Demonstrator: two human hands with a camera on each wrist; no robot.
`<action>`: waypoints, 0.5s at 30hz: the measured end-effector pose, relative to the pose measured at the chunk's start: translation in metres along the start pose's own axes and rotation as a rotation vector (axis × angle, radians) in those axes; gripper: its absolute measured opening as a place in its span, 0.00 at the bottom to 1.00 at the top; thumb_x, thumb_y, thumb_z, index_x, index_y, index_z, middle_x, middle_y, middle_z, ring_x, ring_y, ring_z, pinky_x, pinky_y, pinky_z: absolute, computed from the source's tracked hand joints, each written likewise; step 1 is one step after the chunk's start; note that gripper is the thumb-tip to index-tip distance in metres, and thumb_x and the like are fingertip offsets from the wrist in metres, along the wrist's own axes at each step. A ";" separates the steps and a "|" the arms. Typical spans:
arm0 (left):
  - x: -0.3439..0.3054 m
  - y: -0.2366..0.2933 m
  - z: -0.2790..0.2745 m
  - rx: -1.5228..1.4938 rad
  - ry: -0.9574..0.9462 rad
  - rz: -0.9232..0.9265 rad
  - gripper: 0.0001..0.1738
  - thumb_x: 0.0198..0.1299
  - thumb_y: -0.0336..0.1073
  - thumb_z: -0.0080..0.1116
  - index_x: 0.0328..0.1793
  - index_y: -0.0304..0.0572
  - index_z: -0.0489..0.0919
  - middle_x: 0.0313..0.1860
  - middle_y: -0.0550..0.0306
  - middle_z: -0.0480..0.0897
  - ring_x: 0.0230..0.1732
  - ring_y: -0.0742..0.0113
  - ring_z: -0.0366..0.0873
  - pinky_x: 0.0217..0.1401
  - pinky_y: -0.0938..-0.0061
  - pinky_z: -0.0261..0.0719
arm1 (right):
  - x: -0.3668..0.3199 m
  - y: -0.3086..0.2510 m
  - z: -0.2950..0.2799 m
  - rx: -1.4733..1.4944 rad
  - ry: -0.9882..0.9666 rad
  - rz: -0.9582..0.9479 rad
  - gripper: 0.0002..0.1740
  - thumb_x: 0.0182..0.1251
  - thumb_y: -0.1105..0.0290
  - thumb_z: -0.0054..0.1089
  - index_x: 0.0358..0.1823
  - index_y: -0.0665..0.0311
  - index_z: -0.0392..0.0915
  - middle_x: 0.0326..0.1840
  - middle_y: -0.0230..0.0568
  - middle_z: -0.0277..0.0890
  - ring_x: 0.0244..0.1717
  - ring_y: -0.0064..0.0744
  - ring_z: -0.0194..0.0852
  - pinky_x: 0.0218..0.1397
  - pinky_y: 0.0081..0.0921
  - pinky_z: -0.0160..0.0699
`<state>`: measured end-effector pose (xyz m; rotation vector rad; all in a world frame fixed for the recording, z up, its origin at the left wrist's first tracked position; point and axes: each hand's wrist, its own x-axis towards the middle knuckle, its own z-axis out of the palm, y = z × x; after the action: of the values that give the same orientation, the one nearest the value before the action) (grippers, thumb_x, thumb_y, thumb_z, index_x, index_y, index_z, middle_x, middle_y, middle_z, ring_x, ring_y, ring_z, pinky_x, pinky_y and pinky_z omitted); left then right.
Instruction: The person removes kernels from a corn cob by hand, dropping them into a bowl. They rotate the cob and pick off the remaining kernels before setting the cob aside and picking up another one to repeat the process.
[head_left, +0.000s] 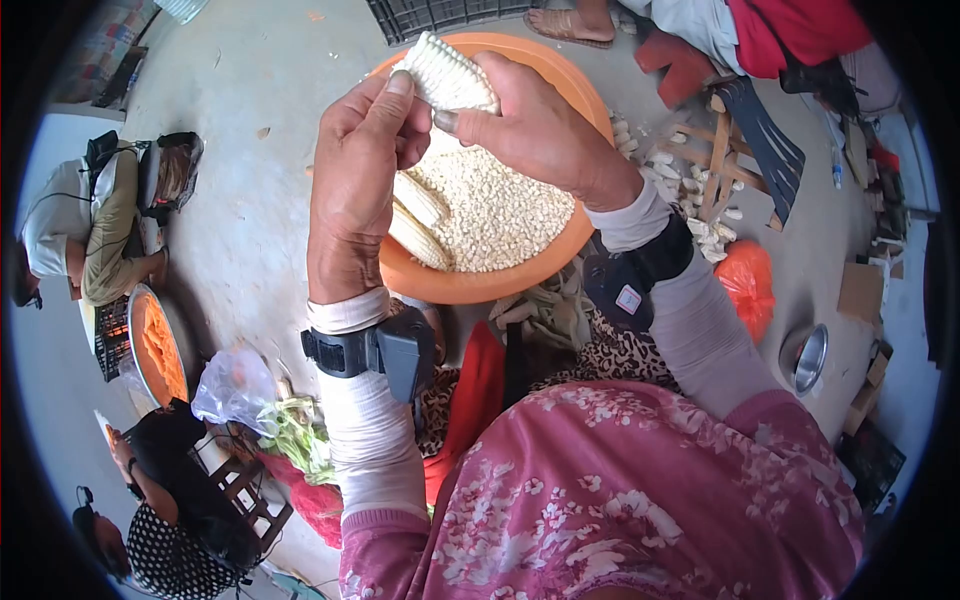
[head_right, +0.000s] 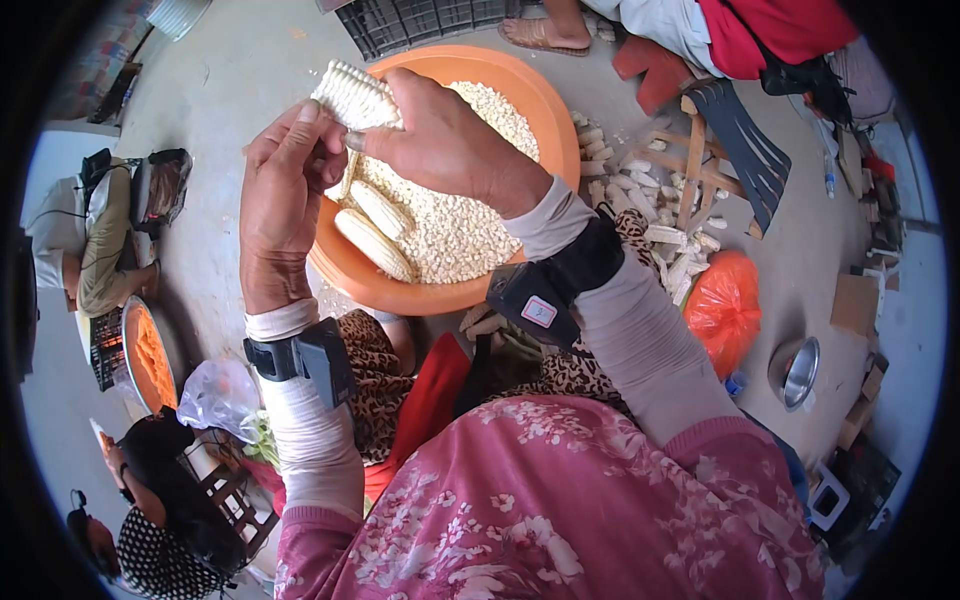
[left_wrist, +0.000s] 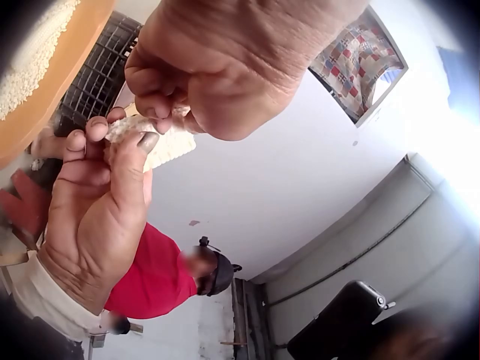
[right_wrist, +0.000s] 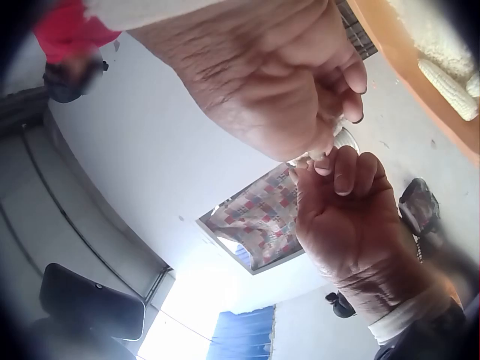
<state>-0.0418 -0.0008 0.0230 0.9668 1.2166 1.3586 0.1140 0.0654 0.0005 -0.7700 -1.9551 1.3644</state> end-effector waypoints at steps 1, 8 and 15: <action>0.000 0.001 0.001 0.028 0.008 -0.020 0.17 0.67 0.45 0.48 0.31 0.40 0.74 0.22 0.65 0.71 0.21 0.78 0.62 0.24 0.84 0.59 | -0.001 -0.005 -0.001 -0.050 -0.004 0.037 0.22 0.56 0.66 0.56 0.46 0.77 0.66 0.36 0.56 0.74 0.37 0.37 0.75 0.41 0.30 0.73; 0.000 0.002 0.011 0.003 0.192 -0.119 0.31 0.65 0.61 0.42 0.23 0.42 0.72 0.17 0.64 0.68 0.19 0.78 0.61 0.22 0.84 0.58 | -0.004 -0.012 0.004 -0.179 0.031 0.063 0.21 0.56 0.69 0.57 0.48 0.75 0.65 0.38 0.57 0.74 0.42 0.44 0.75 0.44 0.34 0.73; -0.001 0.003 0.012 0.021 0.239 -0.163 0.32 0.64 0.64 0.41 0.23 0.43 0.71 0.17 0.65 0.69 0.18 0.78 0.62 0.20 0.84 0.58 | -0.006 -0.014 0.006 -0.172 0.010 0.067 0.23 0.57 0.71 0.59 0.53 0.72 0.65 0.43 0.52 0.74 0.45 0.37 0.75 0.49 0.32 0.71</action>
<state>-0.0308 0.0003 0.0283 0.7163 1.4584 1.3607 0.1121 0.0534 0.0110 -0.9279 -2.0756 1.2385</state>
